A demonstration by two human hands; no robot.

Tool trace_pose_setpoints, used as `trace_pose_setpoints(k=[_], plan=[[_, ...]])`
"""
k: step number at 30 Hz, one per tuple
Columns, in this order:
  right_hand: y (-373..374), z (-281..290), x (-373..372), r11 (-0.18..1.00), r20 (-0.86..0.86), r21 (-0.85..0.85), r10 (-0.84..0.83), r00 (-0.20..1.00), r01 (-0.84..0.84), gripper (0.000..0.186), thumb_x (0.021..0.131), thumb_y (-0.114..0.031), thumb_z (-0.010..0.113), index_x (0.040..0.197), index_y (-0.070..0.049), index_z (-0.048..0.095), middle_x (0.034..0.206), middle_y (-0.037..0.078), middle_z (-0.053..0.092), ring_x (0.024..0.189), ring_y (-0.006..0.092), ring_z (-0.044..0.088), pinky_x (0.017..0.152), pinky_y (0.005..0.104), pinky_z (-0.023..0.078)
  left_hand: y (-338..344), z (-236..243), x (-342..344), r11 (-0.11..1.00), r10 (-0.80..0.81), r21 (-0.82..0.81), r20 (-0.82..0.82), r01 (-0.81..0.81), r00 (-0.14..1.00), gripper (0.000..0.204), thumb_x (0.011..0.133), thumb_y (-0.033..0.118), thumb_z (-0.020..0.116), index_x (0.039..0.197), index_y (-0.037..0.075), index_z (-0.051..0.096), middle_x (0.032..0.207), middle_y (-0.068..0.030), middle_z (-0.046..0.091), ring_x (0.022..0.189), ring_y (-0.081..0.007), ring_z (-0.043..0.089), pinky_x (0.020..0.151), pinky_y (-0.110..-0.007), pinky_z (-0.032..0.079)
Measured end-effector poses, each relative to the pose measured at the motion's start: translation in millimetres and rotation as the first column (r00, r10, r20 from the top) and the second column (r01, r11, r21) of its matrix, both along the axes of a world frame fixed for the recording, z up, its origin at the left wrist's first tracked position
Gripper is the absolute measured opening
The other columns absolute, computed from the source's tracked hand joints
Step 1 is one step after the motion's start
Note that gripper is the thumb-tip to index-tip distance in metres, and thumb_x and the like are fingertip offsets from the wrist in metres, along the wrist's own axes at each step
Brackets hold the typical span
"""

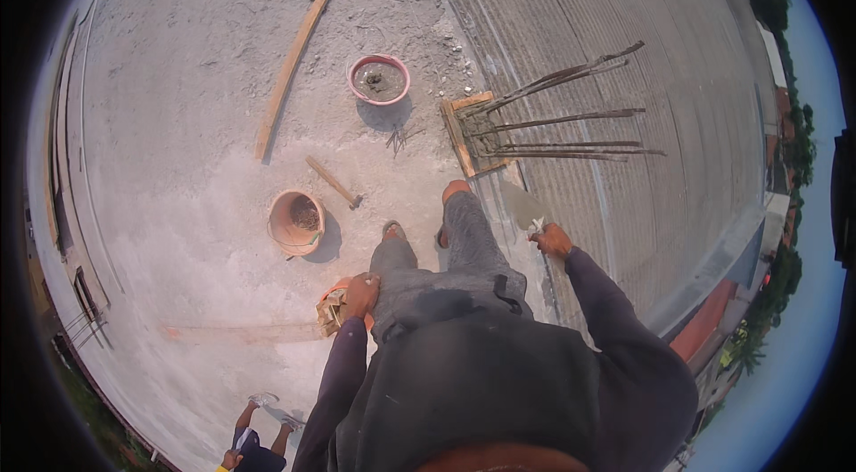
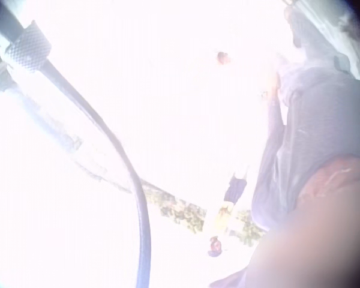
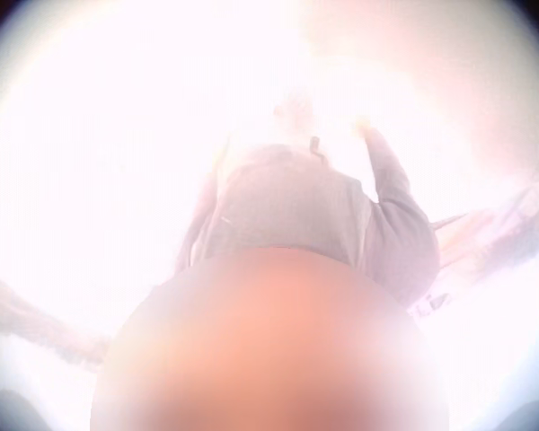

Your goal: The person scoops concrete from a pink bucket with a trowel and applies it to the base of vertical rebar rods embedded in a concrete slab. The person repeatedly smooths and packs the concrete around the rebar base.

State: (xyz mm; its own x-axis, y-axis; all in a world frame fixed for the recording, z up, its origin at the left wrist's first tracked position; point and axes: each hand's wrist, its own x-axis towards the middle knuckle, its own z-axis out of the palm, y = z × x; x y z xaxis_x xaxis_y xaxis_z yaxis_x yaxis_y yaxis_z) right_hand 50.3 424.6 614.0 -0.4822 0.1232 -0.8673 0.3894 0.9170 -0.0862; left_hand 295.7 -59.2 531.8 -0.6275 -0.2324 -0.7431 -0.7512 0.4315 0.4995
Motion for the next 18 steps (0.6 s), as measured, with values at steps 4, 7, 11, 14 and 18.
trace_pose_setpoints(k=[4, 7, 11, 14, 18], plan=[[-48.3, 13.8, 3.7, 0.976, 0.054, -0.043, -0.213, 0.975, 0.216, 0.051, 0.082, -0.044, 0.071, 0.094, 0.005, 0.071, 0.08, 0.017, 0.071, 0.066, 0.0262, 0.071, 0.065, 0.0397, 0.055, -77.7, -14.3, 28.0, 0.998, -0.033, -0.048, 0.059, 0.035, 0.998, 0.034, 0.086, 0.031, 0.06, 0.103, 0.007, 0.077, 0.1, -0.0237, 0.073, 0.101, -0.0415, 0.069, 0.089, -0.048, 0.054], [-68.3, 0.7, 10.6, 0.986, 0.028, 0.063, -0.154, 0.988, 0.152, 0.047, 0.082, -0.041, 0.071, 0.092, 0.005, 0.072, 0.074, 0.015, 0.07, 0.064, 0.0261, 0.069, 0.064, 0.0403, 0.054, -153.3, -43.1, 6.9, 0.915, -0.392, -0.093, 0.027, 0.392, 0.92, 0.033, 0.086, 0.029, 0.059, 0.103, 0.007, 0.076, 0.103, -0.0244, 0.073, 0.104, -0.0419, 0.068, 0.091, -0.047, 0.053], [-91.5, -26.7, 9.8, 0.965, 0.077, -0.091, -0.238, 0.968, 0.245, 0.047, 0.08, -0.041, 0.072, 0.099, 0.002, 0.073, 0.075, 0.015, 0.071, 0.063, 0.0265, 0.07, 0.064, 0.0398, 0.054, -221.6, -45.7, -121.9, 0.959, -0.283, 0.018, -0.059, 0.284, 0.957, 0.035, 0.088, 0.033, 0.06, 0.105, 0.006, 0.076, 0.111, -0.0234, 0.072, 0.109, -0.0411, 0.067, 0.095, -0.045, 0.052], [-124.9, -46.9, -31.4, 0.968, 0.145, -0.081, -0.225, 0.964, 0.238, 0.048, 0.079, -0.04, 0.073, 0.105, 0.001, 0.072, 0.081, 0.017, 0.073, 0.07, 0.0292, 0.071, 0.069, 0.0419, 0.055, -244.6, 5.9, -258.5, 0.836, -0.548, -0.1, -0.132, 0.539, 0.826, 0.042, 0.089, 0.04, 0.061, 0.105, 0.003, 0.076, 0.109, -0.0252, 0.072, 0.11, -0.0434, 0.066, 0.096, -0.047, 0.051], [-196.9, -48.4, -147.9, 0.976, 0.02, -0.02, -0.216, 0.976, 0.216, 0.052, 0.08, -0.04, 0.073, 0.11, 0.003, 0.07, 0.097, 0.022, 0.073, 0.089, 0.0329, 0.073, 0.08, 0.0436, 0.055, -257.1, 84.3, -391.9, 0.686, -0.575, -0.28, 0.359, 0.672, 0.736, 0.051, 0.09, 0.049, 0.063, 0.102, 0.002, 0.075, 0.106, -0.0265, 0.072, 0.108, -0.0438, 0.067, 0.093, -0.049, 0.051]])
